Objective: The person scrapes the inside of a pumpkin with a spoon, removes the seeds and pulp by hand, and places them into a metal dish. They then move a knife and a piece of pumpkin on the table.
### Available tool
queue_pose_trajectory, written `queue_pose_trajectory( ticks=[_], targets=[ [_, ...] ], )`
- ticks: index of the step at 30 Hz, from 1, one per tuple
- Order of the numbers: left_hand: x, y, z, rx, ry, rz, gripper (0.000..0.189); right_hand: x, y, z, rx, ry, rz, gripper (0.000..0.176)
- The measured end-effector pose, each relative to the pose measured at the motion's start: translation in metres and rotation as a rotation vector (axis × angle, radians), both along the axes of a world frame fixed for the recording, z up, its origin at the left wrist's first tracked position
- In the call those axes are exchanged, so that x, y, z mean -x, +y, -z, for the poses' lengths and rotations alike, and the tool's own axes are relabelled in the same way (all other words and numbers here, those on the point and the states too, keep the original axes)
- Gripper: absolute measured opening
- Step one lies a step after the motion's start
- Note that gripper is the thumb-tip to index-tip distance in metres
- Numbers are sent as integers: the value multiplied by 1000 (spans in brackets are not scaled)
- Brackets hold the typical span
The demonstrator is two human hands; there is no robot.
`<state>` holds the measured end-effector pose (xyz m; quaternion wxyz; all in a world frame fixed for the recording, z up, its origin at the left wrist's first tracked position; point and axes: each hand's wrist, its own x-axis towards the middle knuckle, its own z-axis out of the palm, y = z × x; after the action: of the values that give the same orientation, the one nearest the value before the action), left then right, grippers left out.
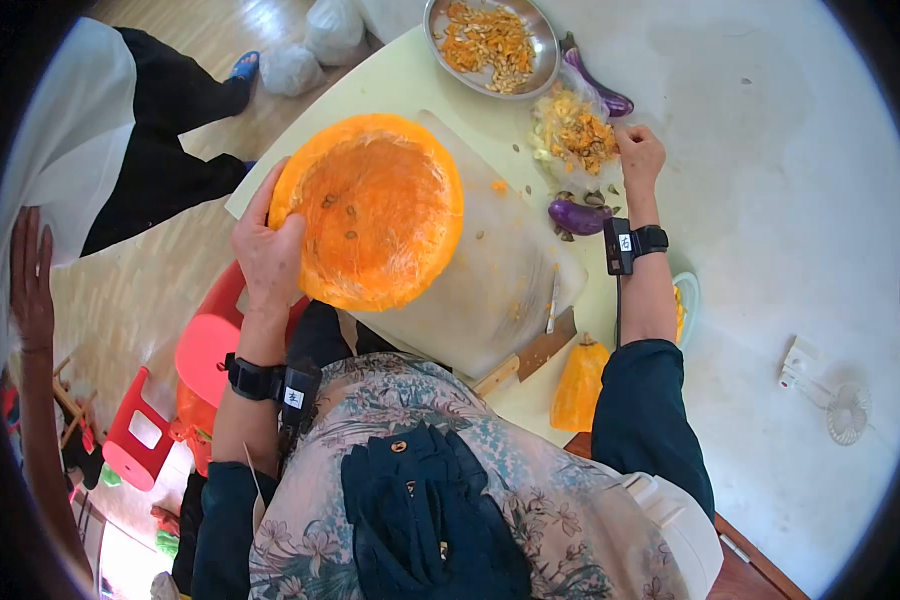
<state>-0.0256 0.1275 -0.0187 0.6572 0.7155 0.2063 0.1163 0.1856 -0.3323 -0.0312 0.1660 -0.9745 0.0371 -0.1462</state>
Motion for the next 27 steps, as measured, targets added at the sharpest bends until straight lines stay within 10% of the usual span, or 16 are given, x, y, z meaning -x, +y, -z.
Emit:
queue_pose_trajectory(
  ticks=[13,23,27],
  targets=[
    [-1,0,2,-49,22,-17,51,15,24,-15,-798,197,-55,30],
    [0,2,2,-43,14,-8,49,15,25,-6,-673,82,-63,18],
    [0,2,4,-8,19,-13,48,16,29,-8,-214,44,-67,25]
  ],
)
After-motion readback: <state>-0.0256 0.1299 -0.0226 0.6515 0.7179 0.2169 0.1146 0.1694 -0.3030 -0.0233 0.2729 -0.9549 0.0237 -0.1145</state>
